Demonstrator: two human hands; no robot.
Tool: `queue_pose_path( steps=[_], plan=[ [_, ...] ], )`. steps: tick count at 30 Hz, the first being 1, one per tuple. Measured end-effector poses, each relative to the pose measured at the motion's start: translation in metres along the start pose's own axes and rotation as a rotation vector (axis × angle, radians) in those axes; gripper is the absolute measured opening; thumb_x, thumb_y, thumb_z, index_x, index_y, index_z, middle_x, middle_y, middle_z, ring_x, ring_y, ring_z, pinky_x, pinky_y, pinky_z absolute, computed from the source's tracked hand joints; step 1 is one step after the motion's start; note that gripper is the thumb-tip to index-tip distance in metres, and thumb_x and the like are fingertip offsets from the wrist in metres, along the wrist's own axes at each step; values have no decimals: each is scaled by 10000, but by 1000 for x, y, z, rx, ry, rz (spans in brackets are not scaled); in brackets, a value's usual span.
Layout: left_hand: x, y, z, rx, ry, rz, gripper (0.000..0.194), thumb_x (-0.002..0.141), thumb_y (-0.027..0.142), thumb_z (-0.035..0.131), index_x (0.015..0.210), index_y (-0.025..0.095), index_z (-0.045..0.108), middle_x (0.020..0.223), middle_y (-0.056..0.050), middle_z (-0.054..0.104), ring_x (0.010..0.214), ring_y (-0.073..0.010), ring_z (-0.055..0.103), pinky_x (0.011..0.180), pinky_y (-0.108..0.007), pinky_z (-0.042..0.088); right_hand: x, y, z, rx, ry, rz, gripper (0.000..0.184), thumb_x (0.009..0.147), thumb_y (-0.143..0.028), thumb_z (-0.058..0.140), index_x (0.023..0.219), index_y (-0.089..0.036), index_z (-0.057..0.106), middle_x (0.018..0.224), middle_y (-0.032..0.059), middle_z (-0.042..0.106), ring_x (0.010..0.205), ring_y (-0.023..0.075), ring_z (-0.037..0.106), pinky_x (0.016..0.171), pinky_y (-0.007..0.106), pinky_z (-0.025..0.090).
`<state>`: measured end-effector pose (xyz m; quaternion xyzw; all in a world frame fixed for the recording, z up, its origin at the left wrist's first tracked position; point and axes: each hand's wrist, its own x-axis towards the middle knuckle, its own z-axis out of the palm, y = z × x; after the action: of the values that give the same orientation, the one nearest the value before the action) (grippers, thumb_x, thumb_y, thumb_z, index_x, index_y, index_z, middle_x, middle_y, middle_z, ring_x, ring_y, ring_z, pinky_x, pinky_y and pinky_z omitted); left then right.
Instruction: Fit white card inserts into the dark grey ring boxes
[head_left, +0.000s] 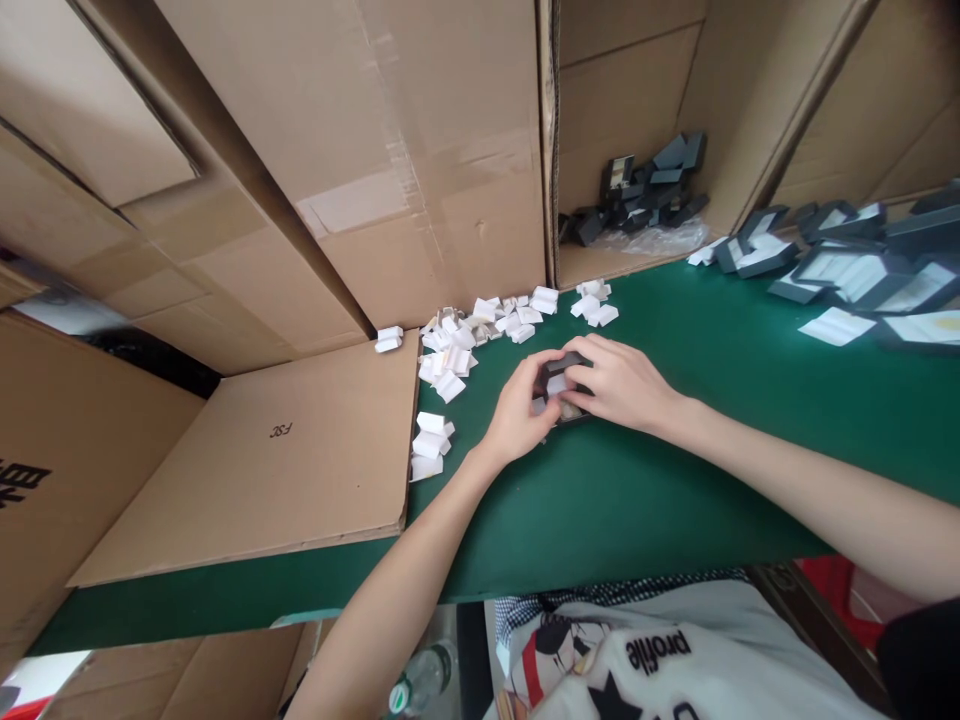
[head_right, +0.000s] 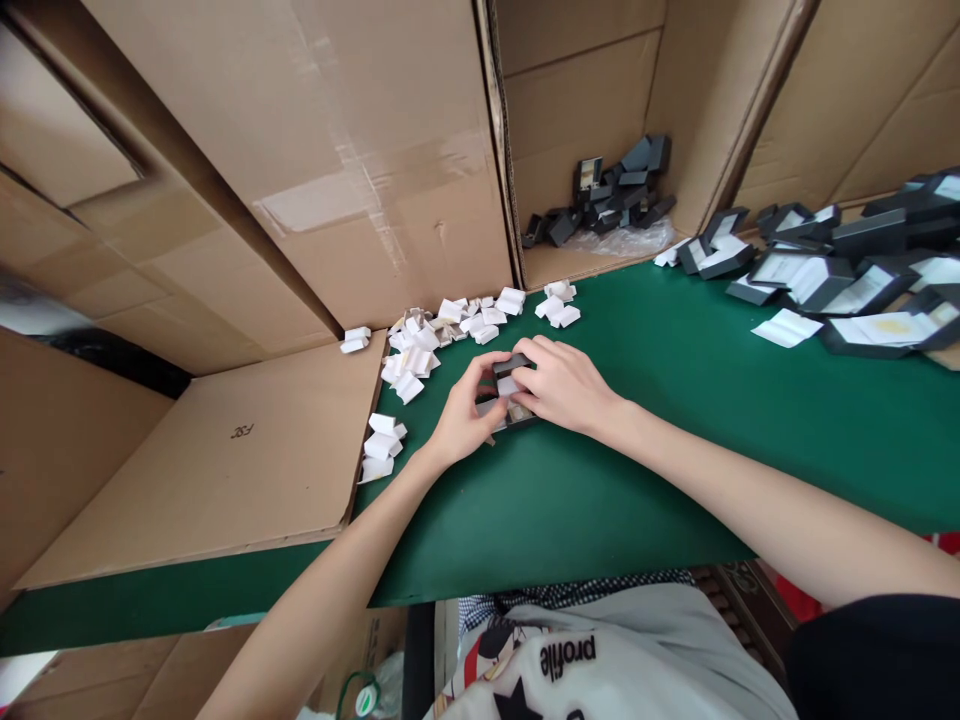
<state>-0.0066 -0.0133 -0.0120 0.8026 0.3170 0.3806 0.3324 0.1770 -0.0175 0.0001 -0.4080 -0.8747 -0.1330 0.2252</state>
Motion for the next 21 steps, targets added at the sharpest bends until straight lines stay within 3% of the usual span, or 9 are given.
queue_pose_path(
  steps=[7, 12, 16, 21],
  plan=[
    [2, -7, -3, -7, 44, -72, 509, 649, 59, 484, 1131, 206, 418, 1097, -47, 522, 946, -171, 537, 782, -298, 497, 4, -16, 9, 74, 9, 70, 217, 883, -275, 484, 777, -171, 642, 961, 97, 564, 811, 195, 532, 546, 293, 378],
    [2, -12, -4, 51, 38, -89, 523, 611, 44, 485, 1103, 205, 410, 1058, -33, 517, 909, -169, 537, 814, -327, 476, 5, -19, 8, 218, -47, 104, 229, 901, -283, 460, 790, -167, 624, 955, 84, 534, 702, 151, 509, 519, 278, 387],
    [1, -11, -5, 72, 38, -92, 560, 620, 38, 485, 1147, 207, 396, 1078, -44, 525, 946, -185, 539, 848, -354, 462, 3, -15, 6, 337, -24, 70, 237, 895, -281, 459, 752, -184, 620, 1024, 98, 547, 913, 211, 531, 630, 319, 469],
    [1, -6, -7, 95, 16, -46, 580, 653, 40, 484, 1194, 216, 372, 1206, -66, 491, 1076, -212, 512, 923, -377, 442, 1, -12, 5, 461, 21, 17, 187, 834, -165, 479, 737, -197, 635, 1217, 108, 498, 1162, 258, 434, 811, 391, 501]
  ],
)
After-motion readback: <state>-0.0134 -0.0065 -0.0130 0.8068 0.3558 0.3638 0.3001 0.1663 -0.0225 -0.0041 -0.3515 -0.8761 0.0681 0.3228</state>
